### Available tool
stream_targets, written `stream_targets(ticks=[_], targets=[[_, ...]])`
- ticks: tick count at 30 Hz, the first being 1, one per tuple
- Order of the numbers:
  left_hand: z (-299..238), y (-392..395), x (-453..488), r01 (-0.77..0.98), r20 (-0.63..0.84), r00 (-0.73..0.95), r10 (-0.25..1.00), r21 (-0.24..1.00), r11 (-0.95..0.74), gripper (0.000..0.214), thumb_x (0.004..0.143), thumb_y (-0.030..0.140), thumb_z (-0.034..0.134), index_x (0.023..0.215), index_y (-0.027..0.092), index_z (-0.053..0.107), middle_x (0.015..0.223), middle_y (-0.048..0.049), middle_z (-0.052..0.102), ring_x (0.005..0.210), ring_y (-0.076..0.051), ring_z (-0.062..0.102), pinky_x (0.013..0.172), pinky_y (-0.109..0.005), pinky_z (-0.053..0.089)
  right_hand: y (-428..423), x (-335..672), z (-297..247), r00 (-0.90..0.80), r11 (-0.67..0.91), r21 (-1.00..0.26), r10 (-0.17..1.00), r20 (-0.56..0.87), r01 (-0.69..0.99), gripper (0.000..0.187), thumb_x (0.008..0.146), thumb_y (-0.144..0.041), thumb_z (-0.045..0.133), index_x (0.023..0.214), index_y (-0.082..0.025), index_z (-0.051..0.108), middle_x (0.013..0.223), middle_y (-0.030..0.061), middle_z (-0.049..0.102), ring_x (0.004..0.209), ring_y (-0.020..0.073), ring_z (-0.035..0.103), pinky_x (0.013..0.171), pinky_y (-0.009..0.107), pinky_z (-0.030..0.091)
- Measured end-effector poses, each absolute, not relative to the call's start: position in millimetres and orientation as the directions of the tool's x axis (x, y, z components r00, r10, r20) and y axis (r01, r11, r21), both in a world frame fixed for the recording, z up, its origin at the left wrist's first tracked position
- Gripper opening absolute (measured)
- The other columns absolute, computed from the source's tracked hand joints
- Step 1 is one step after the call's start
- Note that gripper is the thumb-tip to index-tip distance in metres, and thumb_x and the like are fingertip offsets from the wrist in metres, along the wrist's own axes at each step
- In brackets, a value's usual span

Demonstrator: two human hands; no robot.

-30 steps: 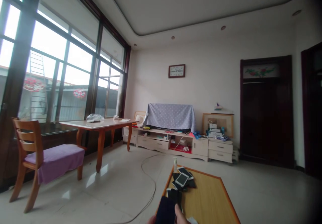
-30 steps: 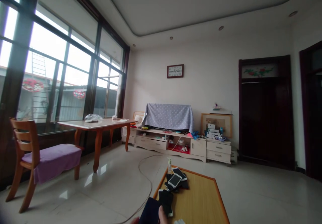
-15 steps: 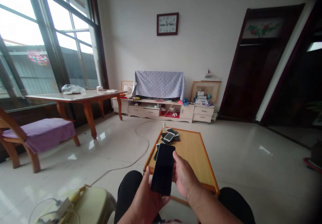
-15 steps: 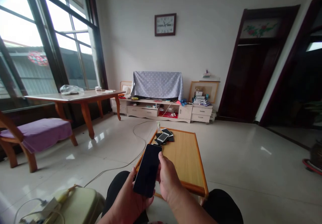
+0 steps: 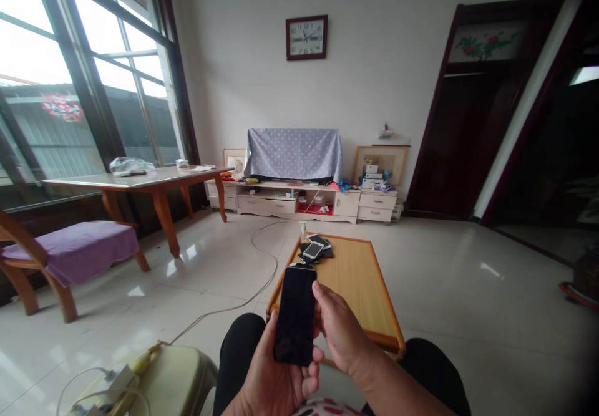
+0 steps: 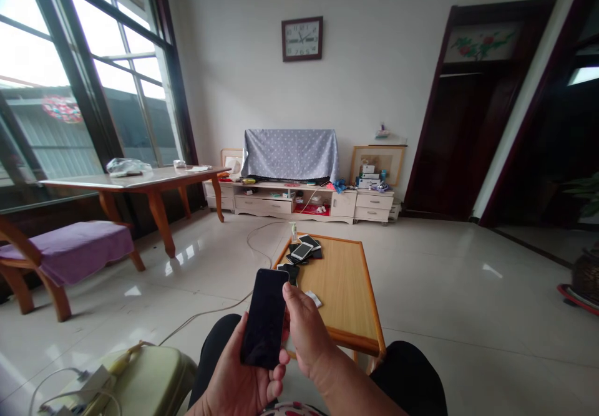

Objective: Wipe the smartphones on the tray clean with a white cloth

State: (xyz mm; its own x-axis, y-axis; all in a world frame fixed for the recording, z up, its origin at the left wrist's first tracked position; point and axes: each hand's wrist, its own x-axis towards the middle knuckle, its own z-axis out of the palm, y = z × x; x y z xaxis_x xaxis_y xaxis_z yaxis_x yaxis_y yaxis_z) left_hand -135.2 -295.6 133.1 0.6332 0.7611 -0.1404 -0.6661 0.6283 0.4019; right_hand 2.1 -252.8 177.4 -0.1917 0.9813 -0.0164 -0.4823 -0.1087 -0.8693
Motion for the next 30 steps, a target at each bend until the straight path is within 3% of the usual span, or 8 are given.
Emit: stream_targets(ticks=[3, 10, 16, 26, 30], targets=[[128.4, -296.7, -137.3, -0.685, -0.168, 0.616, 0.77, 0.368, 0.628, 0.071, 0.089, 0.069, 0.042, 0.12, 0.008, 0.062, 0.088, -0.0149, 0.073, 0.07, -0.019, 0.069, 0.069, -0.03, 0.052, -253.5, -0.1, 171.9, -0.221, -0.065, -0.884, 0.974, 0.044, -0.463, 0.045, 0.087, -0.061, 0.059, 0.075, -0.017, 0.057, 0.061, -0.0021, 0.053, 0.05, 0.0093, 0.044, 0.043, 0.02, 0.033], [125.9, -296.0, -142.6, -0.734, -0.084, 0.594, 0.8, 0.351, 0.582, 0.07, 0.09, 0.068, 0.04, 0.117, 0.008, 0.062, 0.085, -0.0124, 0.071, 0.066, -0.017, 0.065, 0.066, -0.029, 0.05, -257.2, -4.0, 155.4, -0.473, -0.315, -0.828, 0.879, -0.069, -0.464, 0.037, 0.087, -0.053, 0.052, 0.075, -0.018, 0.054, 0.066, -0.0034, 0.05, 0.042, 0.0093, 0.046, 0.036, 0.021, 0.034], [126.1, -297.7, -144.4, -0.748, -0.049, 0.583, 0.811, 0.357, 0.559, 0.07, 0.091, 0.069, 0.038, 0.115, 0.008, 0.063, 0.084, -0.0122, 0.071, 0.065, -0.016, 0.064, 0.064, -0.027, 0.049, -258.3, -7.3, 152.1, -0.492, -0.404, -0.768, 0.86, -0.135, -0.496, 0.025, 0.082, -0.043, 0.055, 0.074, -0.019, 0.053, 0.064, -0.0033, 0.051, 0.041, 0.0098, 0.046, 0.035, 0.021, 0.036], [127.0, -302.7, -147.7, -0.763, -0.126, 0.539, 0.833, 0.345, 0.546, 0.07, 0.087, 0.071, 0.043, 0.105, 0.008, 0.068, 0.08, -0.0123, 0.071, 0.063, -0.017, 0.065, 0.063, -0.027, 0.05, -260.0, -15.5, 147.1, -0.481, -0.468, -0.744, 0.847, -0.225, -0.477, 0.03, 0.083, -0.049, 0.052, 0.074, -0.021, 0.051, 0.059, -0.0043, 0.05, 0.039, 0.0111, 0.043, 0.034, 0.024, 0.039], [129.2, -304.5, -147.6, -0.77, -0.121, 0.521, 0.845, 0.359, 0.527, 0.074, 0.087, 0.072, 0.042, 0.11, 0.006, 0.066, 0.083, -0.0141, 0.071, 0.064, -0.016, 0.065, 0.064, -0.027, 0.051, -260.7, -16.7, 146.7, -0.497, -0.488, -0.762, 0.83, -0.253, -0.426, 0.033, 0.086, -0.053, 0.048, 0.074, -0.022, 0.049, 0.052, -0.0051, 0.047, 0.036, 0.0119, 0.041, 0.033, 0.025, 0.039]])
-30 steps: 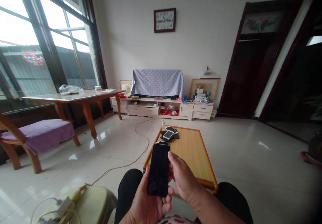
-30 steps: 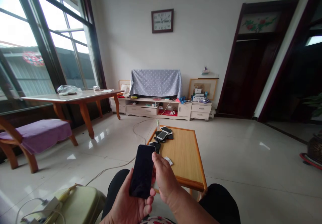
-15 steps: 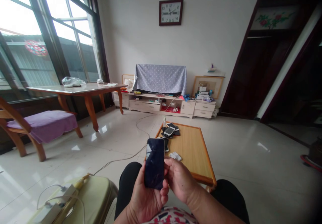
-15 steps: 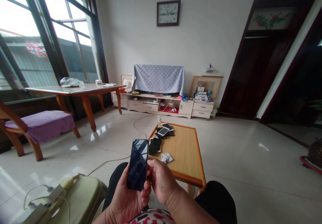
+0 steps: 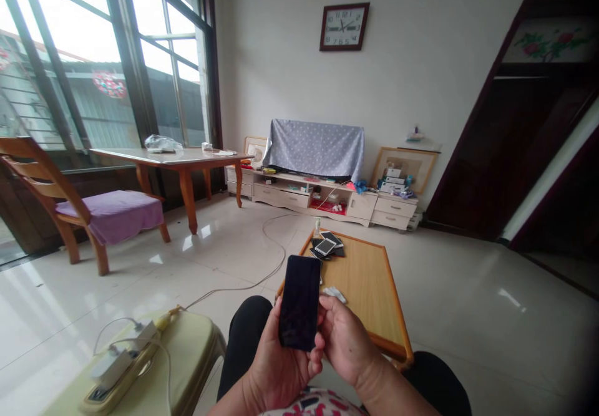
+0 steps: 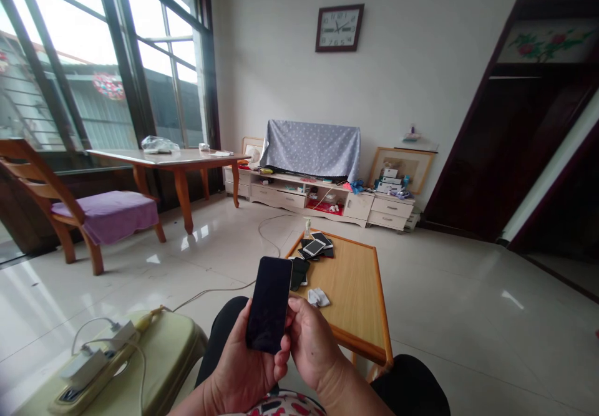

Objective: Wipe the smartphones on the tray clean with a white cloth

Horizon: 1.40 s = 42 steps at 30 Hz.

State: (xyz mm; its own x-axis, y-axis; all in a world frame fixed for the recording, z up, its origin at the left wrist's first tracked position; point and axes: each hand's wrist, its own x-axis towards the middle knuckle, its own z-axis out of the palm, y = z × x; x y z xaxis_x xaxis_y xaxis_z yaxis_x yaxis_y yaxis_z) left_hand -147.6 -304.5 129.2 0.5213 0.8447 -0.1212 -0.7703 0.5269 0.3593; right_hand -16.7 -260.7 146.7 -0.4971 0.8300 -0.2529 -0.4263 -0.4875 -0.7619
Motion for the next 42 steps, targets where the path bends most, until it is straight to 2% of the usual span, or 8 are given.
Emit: stream_targets(ticks=[10, 15, 19, 25, 28, 31, 34, 42], targets=[[126.2, -303.4, -147.1, -0.78, -0.084, 0.506, 0.858, 0.38, 0.497, 0.076, 0.089, 0.071, 0.039, 0.119, 0.005, 0.062, 0.086, -0.0138, 0.071, 0.067, -0.017, 0.066, 0.067, -0.027, 0.05, -262.0, -19.2, 142.8, -0.503, -0.487, -0.755, 0.83, -0.242, -0.439, 0.038, 0.088, -0.058, 0.045, 0.079, -0.022, 0.05, 0.049, -0.0067, 0.043, 0.035, 0.0104, 0.037, 0.032, 0.021, 0.035], [122.9, -301.4, -146.9, -0.792, -0.099, 0.49, 0.866, 0.364, 0.49, 0.073, 0.089, 0.071, 0.04, 0.112, 0.006, 0.064, 0.088, -0.0142, 0.071, 0.068, -0.018, 0.065, 0.068, -0.029, 0.05, -268.1, -17.7, 147.2, -0.462, -0.357, -0.841, 0.875, -0.147, -0.407, 0.03, 0.086, -0.049, 0.054, 0.099, -0.022, 0.057, 0.051, -0.0088, 0.044, 0.035, 0.0082, 0.038, 0.033, 0.018, 0.035], [122.6, -300.6, -145.6, -0.797, -0.145, 0.475, 0.868, 0.347, 0.494, 0.069, 0.088, 0.07, 0.044, 0.107, 0.008, 0.066, 0.088, -0.014, 0.071, 0.07, -0.019, 0.066, 0.069, -0.031, 0.051, -271.6, -15.3, 150.0, -0.443, -0.274, -0.905, 0.89, -0.11, -0.326, 0.039, 0.081, -0.043, 0.064, 0.114, -0.023, 0.057, 0.053, -0.0105, 0.045, 0.033, 0.0056, 0.036, 0.033, 0.017, 0.037], [122.1, -299.6, -140.6, -0.785, -0.159, 0.428, 0.89, 0.422, 0.453, 0.064, 0.089, 0.068, 0.044, 0.103, 0.009, 0.066, 0.078, -0.0109, 0.069, 0.064, -0.019, 0.064, 0.065, -0.031, 0.049, -270.9, -16.2, 148.7, -0.427, -0.185, -0.953, 0.902, -0.067, -0.24, 0.039, 0.077, -0.038, 0.069, 0.111, -0.021, 0.06, 0.085, -0.0011, 0.066, 0.034, 0.0012, 0.039, 0.031, 0.015, 0.039], [123.3, -299.3, -138.5, -0.764, -0.145, 0.442, 0.885, 0.456, 0.457, 0.067, 0.089, 0.069, 0.042, 0.105, 0.008, 0.066, 0.083, -0.0133, 0.07, 0.064, -0.019, 0.064, 0.065, -0.031, 0.048, -267.3, -15.7, 144.6, -0.38, -0.241, -0.94, 0.915, -0.137, -0.242, 0.04, 0.08, -0.048, 0.067, 0.106, -0.02, 0.06, 0.061, -0.0063, 0.057, 0.031, 0.0047, 0.037, 0.029, 0.018, 0.039], [124.4, -299.3, -137.5, -0.752, -0.138, 0.462, 0.876, 0.463, 0.469, 0.071, 0.09, 0.068, 0.04, 0.113, 0.005, 0.064, 0.086, -0.0147, 0.071, 0.065, -0.019, 0.064, 0.064, -0.031, 0.048, -263.2, -13.9, 143.2, -0.4, -0.348, -0.89, 0.891, -0.217, -0.293, 0.052, 0.084, -0.07, 0.05, 0.092, -0.019, 0.06, 0.042, -0.0101, 0.039, 0.028, 0.0091, 0.035, 0.028, 0.024, 0.041], [123.9, -299.4, -137.2, -0.756, -0.129, 0.458, 0.879, 0.464, 0.462, 0.074, 0.09, 0.069, 0.04, 0.119, 0.005, 0.062, 0.086, -0.0146, 0.071, 0.063, -0.019, 0.063, 0.062, -0.031, 0.047, -261.1, -12.6, 146.1, -0.444, -0.402, -0.846, 0.866, -0.229, -0.349, 0.062, 0.084, -0.078, 0.041, 0.089, -0.019, 0.061, 0.043, -0.0081, 0.042, 0.03, 0.009, 0.033, 0.028, 0.025, 0.042], [124.7, -299.8, -135.7, -0.754, -0.136, 0.445, 0.885, 0.477, 0.452, 0.074, 0.091, 0.068, 0.039, 0.123, 0.005, 0.061, 0.088, -0.0162, 0.071, 0.066, -0.02, 0.065, 0.067, -0.032, 0.05, -263.1, -12.2, 146.8, -0.423, -0.373, -0.842, 0.885, -0.195, -0.391, 0.059, 0.084, -0.075, 0.047, 0.092, -0.019, 0.062, 0.048, -0.0077, 0.044, 0.032, 0.0081, 0.03, 0.027, 0.024, 0.039]])
